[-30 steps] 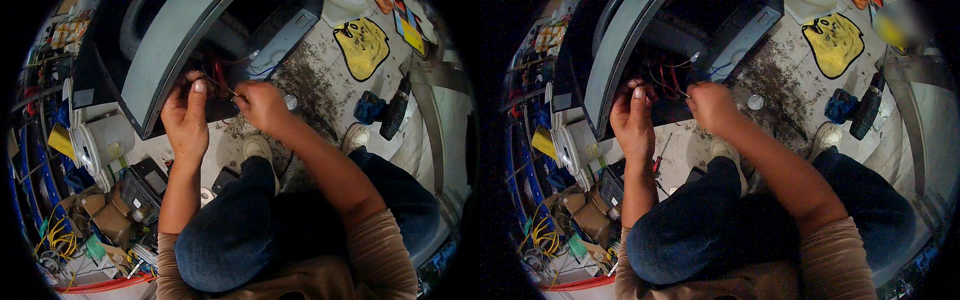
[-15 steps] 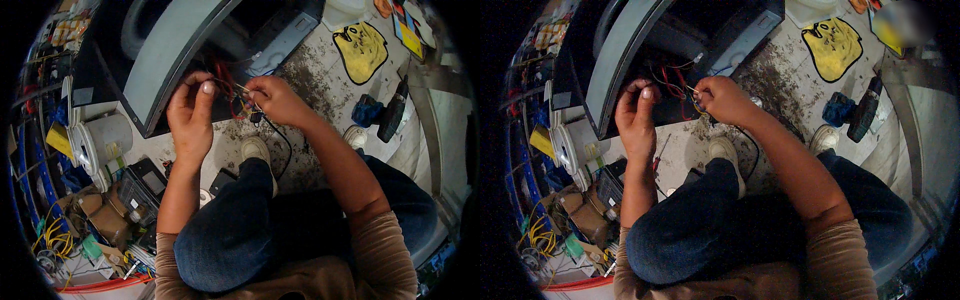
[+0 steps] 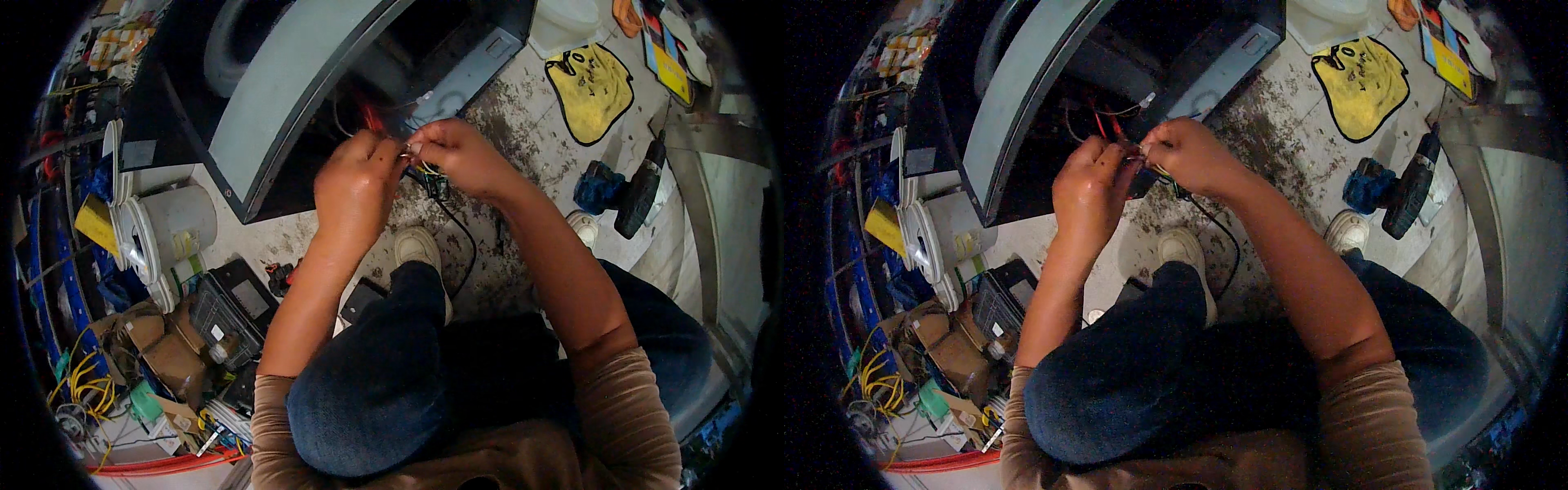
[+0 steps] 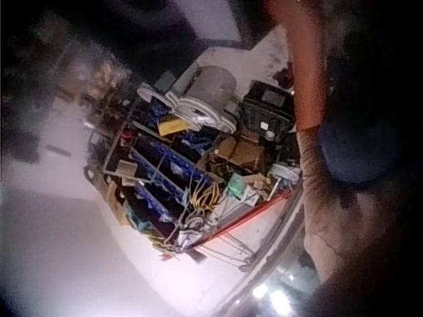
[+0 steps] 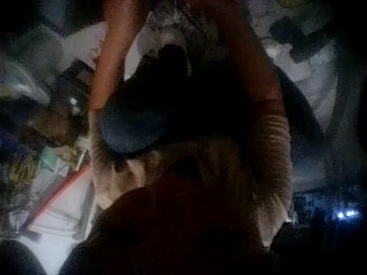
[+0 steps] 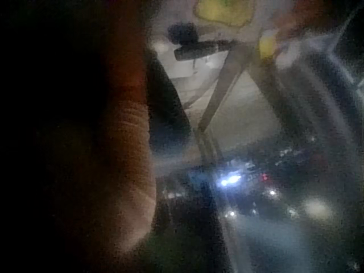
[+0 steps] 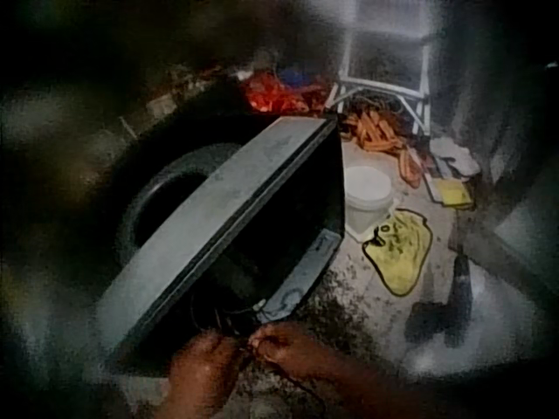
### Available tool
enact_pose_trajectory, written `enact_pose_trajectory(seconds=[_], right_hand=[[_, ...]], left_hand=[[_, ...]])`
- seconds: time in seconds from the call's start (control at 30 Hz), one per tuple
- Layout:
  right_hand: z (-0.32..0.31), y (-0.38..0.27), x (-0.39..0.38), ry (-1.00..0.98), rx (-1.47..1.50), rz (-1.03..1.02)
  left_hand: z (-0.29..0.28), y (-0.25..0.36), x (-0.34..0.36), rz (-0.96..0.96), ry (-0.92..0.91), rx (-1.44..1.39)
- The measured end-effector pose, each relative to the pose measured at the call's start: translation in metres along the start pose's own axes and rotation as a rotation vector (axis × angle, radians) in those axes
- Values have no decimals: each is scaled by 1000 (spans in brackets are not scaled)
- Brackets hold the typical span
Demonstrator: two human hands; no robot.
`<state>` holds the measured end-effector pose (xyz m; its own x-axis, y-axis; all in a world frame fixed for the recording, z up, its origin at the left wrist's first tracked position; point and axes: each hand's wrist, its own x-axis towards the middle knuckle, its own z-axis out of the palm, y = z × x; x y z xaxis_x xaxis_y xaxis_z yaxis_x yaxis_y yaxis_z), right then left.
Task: The person is sitting on the floor repairing an appliance, likely a washing machine. They are using pliers to strip and twist wires, and applying electrical tape to insulate the connections.
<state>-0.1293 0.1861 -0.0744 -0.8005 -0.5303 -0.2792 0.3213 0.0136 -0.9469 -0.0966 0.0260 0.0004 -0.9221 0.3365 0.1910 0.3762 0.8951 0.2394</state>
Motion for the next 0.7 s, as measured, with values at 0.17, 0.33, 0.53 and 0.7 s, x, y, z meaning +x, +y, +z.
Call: enact_pose_trajectory(seconds=[0.17, 0.33, 0.53, 0.7], right_hand=[[4, -12, -5, 40, -57, 25], [-7, 7, 2, 66, -131, 1], [-1, 11, -8, 179, -183, -169], [19, -16, -26, 439, -11, -369]], left_hand=[[-3, -2, 0, 53, -43, 79], [-2, -1, 0, -13, 26, 20], [-7, 2, 2, -59, 5, -34], [-8, 1, 2, -60, -30, -36]])
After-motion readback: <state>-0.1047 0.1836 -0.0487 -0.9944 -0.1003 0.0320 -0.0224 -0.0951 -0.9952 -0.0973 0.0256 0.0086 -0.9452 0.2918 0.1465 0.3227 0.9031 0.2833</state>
